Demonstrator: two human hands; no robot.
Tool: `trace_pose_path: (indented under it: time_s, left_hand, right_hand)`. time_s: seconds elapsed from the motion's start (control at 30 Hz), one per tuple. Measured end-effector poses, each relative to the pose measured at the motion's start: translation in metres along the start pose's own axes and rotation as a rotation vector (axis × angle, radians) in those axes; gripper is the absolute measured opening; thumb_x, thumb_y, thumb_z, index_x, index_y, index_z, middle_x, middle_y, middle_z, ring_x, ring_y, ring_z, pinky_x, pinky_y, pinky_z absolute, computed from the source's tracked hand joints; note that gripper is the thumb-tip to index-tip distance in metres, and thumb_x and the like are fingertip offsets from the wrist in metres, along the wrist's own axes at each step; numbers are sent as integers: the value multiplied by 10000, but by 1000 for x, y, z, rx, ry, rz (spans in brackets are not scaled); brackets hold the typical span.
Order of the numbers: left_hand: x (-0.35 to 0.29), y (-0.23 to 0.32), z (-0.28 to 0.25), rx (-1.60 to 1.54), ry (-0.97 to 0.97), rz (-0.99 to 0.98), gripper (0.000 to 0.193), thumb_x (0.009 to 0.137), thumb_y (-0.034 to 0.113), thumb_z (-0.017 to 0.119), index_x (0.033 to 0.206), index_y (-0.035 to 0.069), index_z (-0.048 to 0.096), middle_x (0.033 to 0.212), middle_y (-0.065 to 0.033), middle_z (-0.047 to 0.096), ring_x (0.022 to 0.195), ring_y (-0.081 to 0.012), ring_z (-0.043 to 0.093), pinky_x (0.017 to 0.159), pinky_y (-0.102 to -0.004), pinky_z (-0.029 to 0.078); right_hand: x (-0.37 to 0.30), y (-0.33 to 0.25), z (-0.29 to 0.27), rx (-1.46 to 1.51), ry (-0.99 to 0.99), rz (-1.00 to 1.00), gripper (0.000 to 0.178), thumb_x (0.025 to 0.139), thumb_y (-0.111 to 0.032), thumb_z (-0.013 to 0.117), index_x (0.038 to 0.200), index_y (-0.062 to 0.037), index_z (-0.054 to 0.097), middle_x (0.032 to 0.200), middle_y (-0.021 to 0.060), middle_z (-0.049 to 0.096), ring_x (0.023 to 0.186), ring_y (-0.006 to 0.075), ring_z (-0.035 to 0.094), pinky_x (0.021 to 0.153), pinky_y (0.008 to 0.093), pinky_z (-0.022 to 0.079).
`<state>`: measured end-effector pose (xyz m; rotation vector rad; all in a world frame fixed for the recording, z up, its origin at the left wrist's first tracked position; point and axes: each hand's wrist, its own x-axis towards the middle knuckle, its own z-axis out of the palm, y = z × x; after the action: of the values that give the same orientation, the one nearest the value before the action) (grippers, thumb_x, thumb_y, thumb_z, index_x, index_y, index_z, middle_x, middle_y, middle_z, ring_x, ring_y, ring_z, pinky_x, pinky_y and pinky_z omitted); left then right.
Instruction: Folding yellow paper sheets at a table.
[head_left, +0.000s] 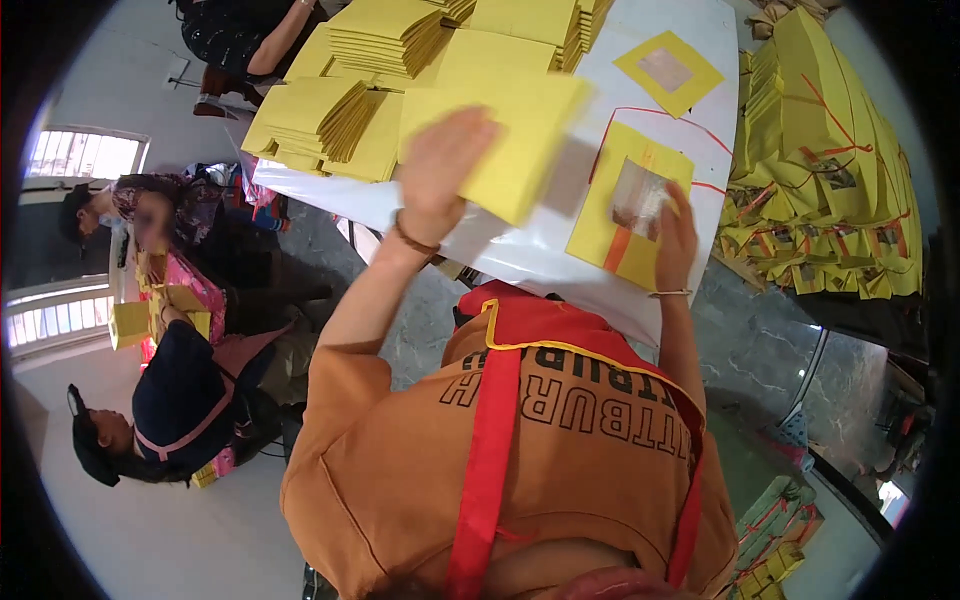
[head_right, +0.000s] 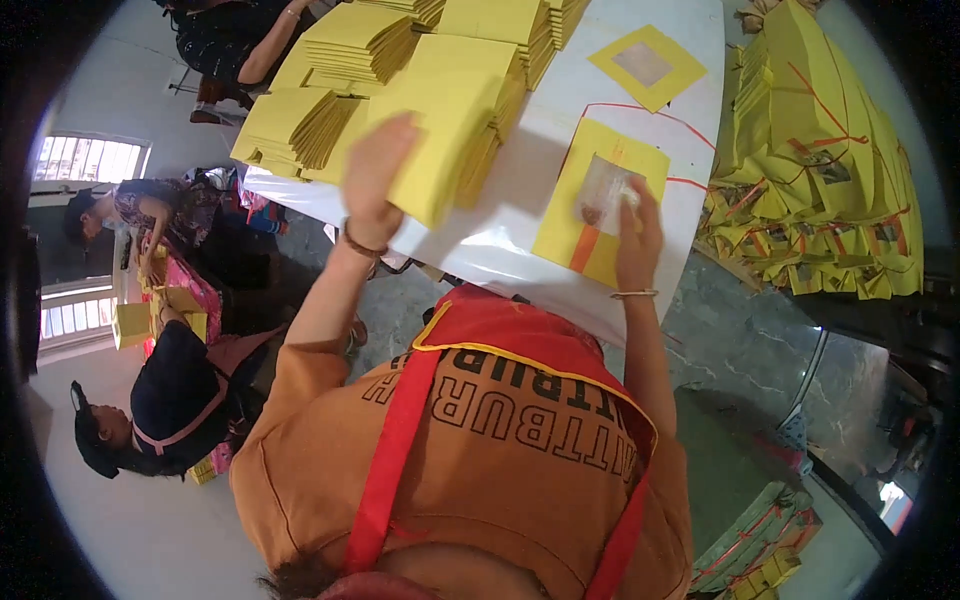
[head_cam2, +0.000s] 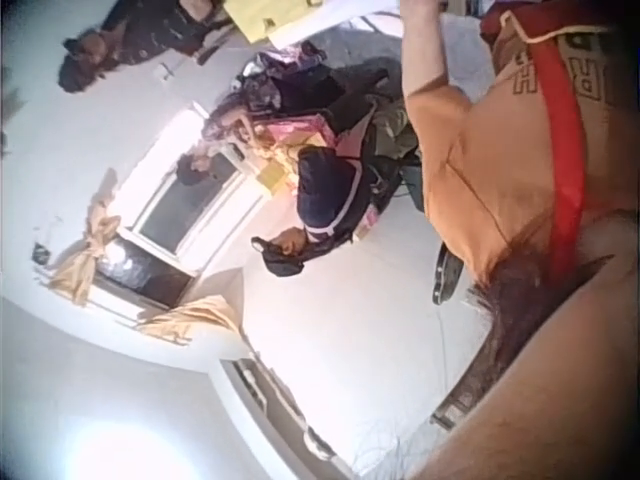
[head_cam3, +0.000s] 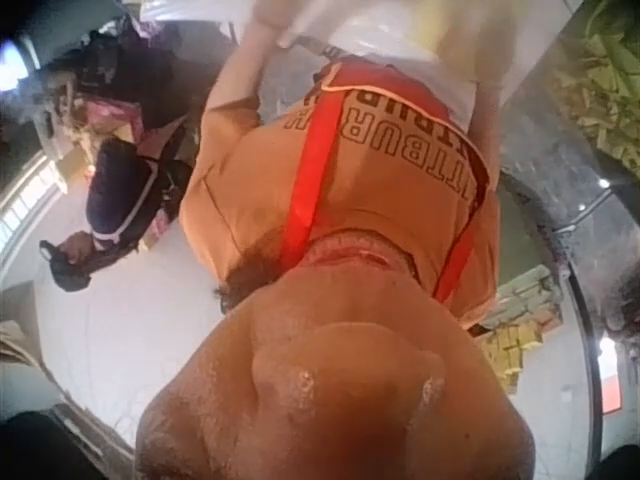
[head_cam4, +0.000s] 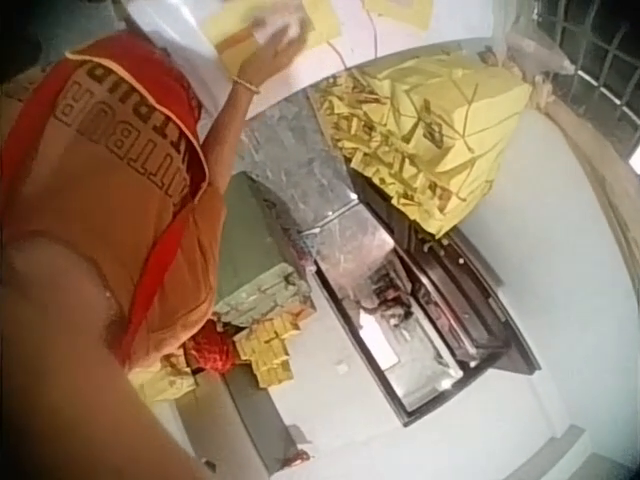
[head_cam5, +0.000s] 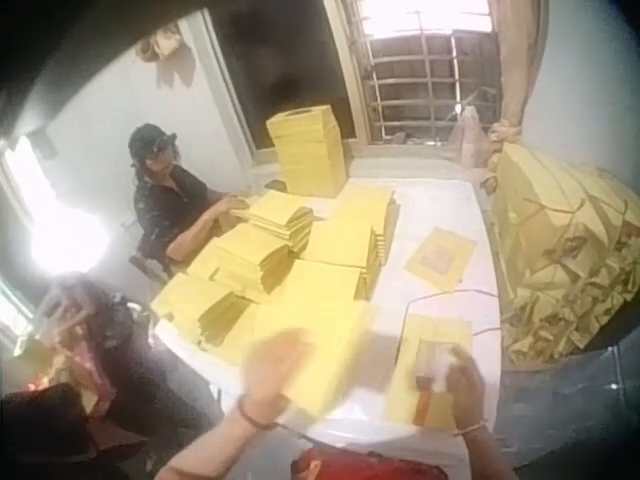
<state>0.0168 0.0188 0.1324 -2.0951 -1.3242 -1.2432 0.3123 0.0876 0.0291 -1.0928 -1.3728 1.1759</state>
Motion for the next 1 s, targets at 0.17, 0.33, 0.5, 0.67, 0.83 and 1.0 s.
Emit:
trace_pose_path:
  time_s: [0.17, 0.33, 0.5, 0.67, 0.83, 1.0]
  left_hand:
    - [-61, -68, -4, 359, -319, -133, 512, 710, -1, 536, 1206, 126, 557, 1166, -125, 566, 1058, -296, 518, 888, -392, 402]
    - [-86, -74, 14, 251, -603, -124, 573, 708, -1, 521, 1253, 173, 511, 1174, -88, 553, 1062, -260, 517, 861, -387, 409]
    - [-69, -81, 16, 263, -684, -61, 554, 733, 27, 513, 1266, 178, 494, 1187, -75, 543, 1080, -251, 504, 865, -379, 396]
    - [-75, -88, 22, 184, -895, -76, 630, 702, 22, 555, 1300, 190, 451, 1275, -96, 475, 1165, -268, 432, 924, -412, 344]
    - [-75, -83, 19, 163, -918, -26, 702, 671, 168, 654, 1327, 208, 408, 1335, -115, 400, 1213, -306, 370, 964, -506, 292]
    - [-95, -89, 28, 59, -803, -88, 806, 638, 488, 708, 1329, 206, 404, 1363, -120, 369, 1267, -329, 308, 987, -559, 238]
  right_hand:
    - [4, 6, 83, -199, -457, -191, 412, 894, -203, 525, 1264, -29, 468, 1228, 122, 511, 1097, 212, 507, 922, 281, 393]
    - [4, -1, 143, -57, -512, 123, 465, 893, -186, 531, 1306, -13, 408, 1319, 147, 434, 1133, 219, 504, 929, 329, 414]
    - [-4, 17, 163, -131, -457, 19, 479, 896, -199, 520, 1313, -2, 387, 1331, 163, 403, 1116, 253, 512, 912, 332, 432]
    - [-7, 6, 171, -52, -379, 152, 409, 907, -174, 472, 1274, 3, 432, 1336, 162, 364, 1115, 277, 493, 904, 322, 434]
    - [-4, 29, 171, -197, -372, -49, 438, 899, -185, 460, 1293, -2, 405, 1356, 192, 317, 1238, 317, 343, 1003, 351, 323]
    - [-1, 34, 199, -188, -244, -12, 512, 880, -221, 477, 1331, -15, 348, 1388, 234, 254, 1306, 373, 212, 1069, 385, 206]
